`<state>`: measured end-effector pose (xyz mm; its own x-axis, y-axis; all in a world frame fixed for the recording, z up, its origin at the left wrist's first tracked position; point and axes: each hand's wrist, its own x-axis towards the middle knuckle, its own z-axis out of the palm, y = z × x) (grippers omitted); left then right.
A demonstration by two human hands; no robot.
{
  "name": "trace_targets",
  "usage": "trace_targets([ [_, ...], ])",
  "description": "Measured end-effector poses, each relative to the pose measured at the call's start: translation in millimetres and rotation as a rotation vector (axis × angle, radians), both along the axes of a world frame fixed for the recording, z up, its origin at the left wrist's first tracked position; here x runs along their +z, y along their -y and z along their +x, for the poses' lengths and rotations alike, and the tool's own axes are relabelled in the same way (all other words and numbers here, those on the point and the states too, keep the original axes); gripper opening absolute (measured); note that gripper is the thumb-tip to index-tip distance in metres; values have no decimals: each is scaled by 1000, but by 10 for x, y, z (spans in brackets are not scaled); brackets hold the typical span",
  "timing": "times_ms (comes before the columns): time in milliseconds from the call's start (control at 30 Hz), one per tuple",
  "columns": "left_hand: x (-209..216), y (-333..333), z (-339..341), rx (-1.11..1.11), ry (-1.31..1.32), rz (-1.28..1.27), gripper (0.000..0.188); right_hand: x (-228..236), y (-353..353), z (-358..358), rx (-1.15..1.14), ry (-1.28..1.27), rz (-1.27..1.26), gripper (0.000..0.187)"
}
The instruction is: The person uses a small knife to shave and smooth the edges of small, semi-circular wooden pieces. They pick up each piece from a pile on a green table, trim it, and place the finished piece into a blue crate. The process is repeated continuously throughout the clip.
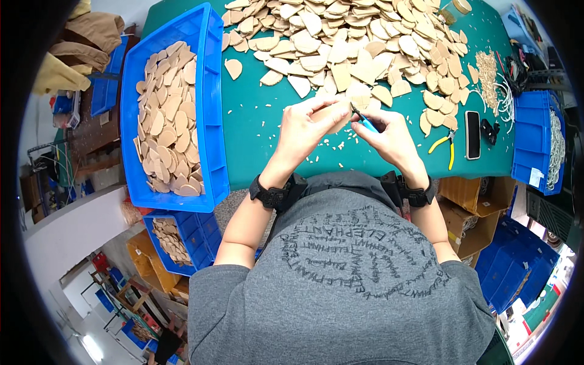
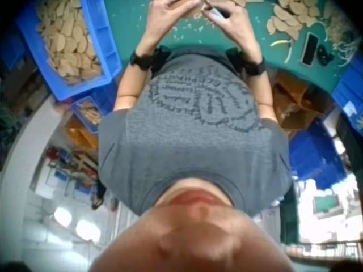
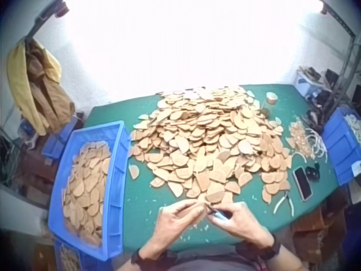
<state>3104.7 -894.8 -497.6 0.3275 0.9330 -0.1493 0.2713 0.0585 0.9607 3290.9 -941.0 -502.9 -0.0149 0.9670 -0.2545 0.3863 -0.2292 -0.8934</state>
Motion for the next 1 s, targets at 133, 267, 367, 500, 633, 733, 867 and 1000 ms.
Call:
trace_targets([
  [133, -12, -2, -11, -2, -1, 3, 29, -31, -2, -3, 7, 9, 11, 27],
  [267, -2, -12, -24, -22, -17, 8, 31, -48, 3, -20, 0, -21, 37, 27],
  [367, -14, -11, -46, -41, -41, 33, 31, -81, 12, -9, 10, -4, 14, 27],
  [500, -122, -29, -96, -56, 45, -36, 30, -90, 12, -14, -4, 16, -3, 25],
  [633, -200, -36, -155, 3, 204, -82, 21, -88, -6, -12, -73, -31, 30, 22],
  [733, -58, -51, -316, 33, 256, -306, 14, -157, -10, 37, -79, -82, -16, 19],
  [867, -250, -133, -1047, 435, 29, -15, 28, -238, 29, 147, -105, -51, 3, 18],
  [1000, -160, -368, -1930, 863, -511, 234, 29, -279, 89, 328, -179, -7, -64, 18],
])
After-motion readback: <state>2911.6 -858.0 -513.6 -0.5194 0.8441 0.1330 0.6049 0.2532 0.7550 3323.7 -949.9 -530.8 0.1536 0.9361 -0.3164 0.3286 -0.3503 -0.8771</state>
